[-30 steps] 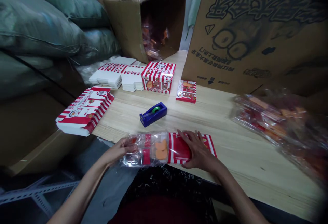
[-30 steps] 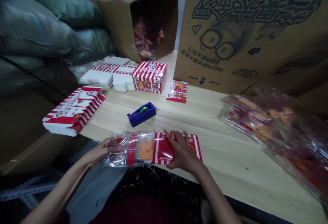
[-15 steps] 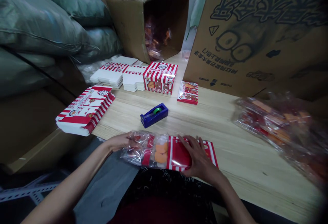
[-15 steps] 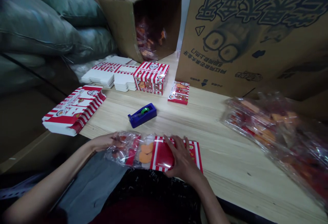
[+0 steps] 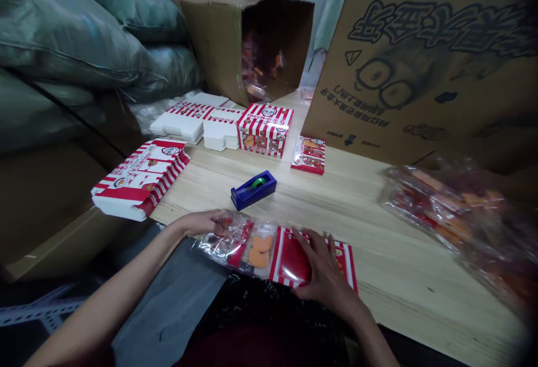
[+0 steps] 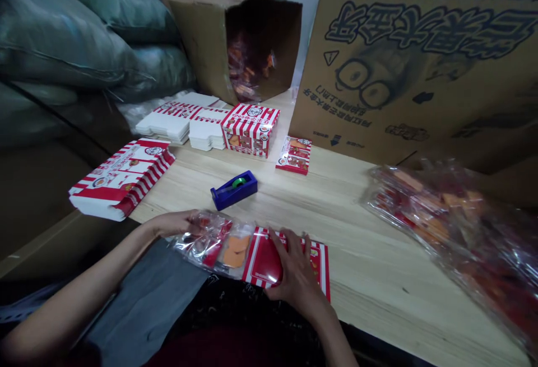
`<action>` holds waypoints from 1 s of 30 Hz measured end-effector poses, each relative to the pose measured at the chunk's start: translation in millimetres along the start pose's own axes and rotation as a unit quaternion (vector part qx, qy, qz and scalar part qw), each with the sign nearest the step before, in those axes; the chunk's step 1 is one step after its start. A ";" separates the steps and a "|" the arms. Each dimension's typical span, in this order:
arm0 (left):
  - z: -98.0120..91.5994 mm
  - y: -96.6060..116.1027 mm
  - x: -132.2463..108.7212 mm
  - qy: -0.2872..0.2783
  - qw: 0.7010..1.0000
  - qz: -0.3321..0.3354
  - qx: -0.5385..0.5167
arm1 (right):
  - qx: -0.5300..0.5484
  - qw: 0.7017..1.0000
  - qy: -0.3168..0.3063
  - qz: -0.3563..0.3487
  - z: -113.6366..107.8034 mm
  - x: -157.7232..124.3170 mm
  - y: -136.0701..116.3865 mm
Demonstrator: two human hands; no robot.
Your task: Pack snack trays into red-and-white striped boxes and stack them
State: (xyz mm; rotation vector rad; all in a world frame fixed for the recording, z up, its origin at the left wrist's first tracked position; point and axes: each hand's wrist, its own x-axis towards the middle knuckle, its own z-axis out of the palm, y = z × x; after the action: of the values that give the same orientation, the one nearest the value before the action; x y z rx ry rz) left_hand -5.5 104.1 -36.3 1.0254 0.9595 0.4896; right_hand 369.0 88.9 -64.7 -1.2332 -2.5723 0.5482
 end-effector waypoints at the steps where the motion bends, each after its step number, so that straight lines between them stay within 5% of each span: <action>1: -1.6 2.0 1.4 -0.007 1.000 -0.001 0.007 | -0.005 1.000 0.003 -0.003 0.9 -0.1 -0.3; 8: 9.5 -1.7 27.8 -0.025 1.000 -0.016 -0.001 | 0.001 1.000 -0.006 0.006 -1.0 -3.3 8.0; 14: 29.7 0.1 27.7 0.042 0.997 0.024 -0.057 | -0.010 1.000 0.018 0.016 1.1 -4.6 9.9; 24: 20.6 3.4 42.6 -0.023 0.999 0.017 -0.026 | 0.000 1.000 0.019 0.010 1.7 -7.7 7.8; 30: 18.2 2.9 31.1 0.027 0.999 0.025 -0.027 | -0.010 0.999 0.037 0.021 1.4 -7.9 5.8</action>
State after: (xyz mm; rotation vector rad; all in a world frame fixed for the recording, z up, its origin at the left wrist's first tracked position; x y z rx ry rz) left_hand 26.3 119.3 -44.0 0.9949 0.9651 0.5846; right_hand 377.4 85.7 -68.9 -1.2905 -2.5024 0.4783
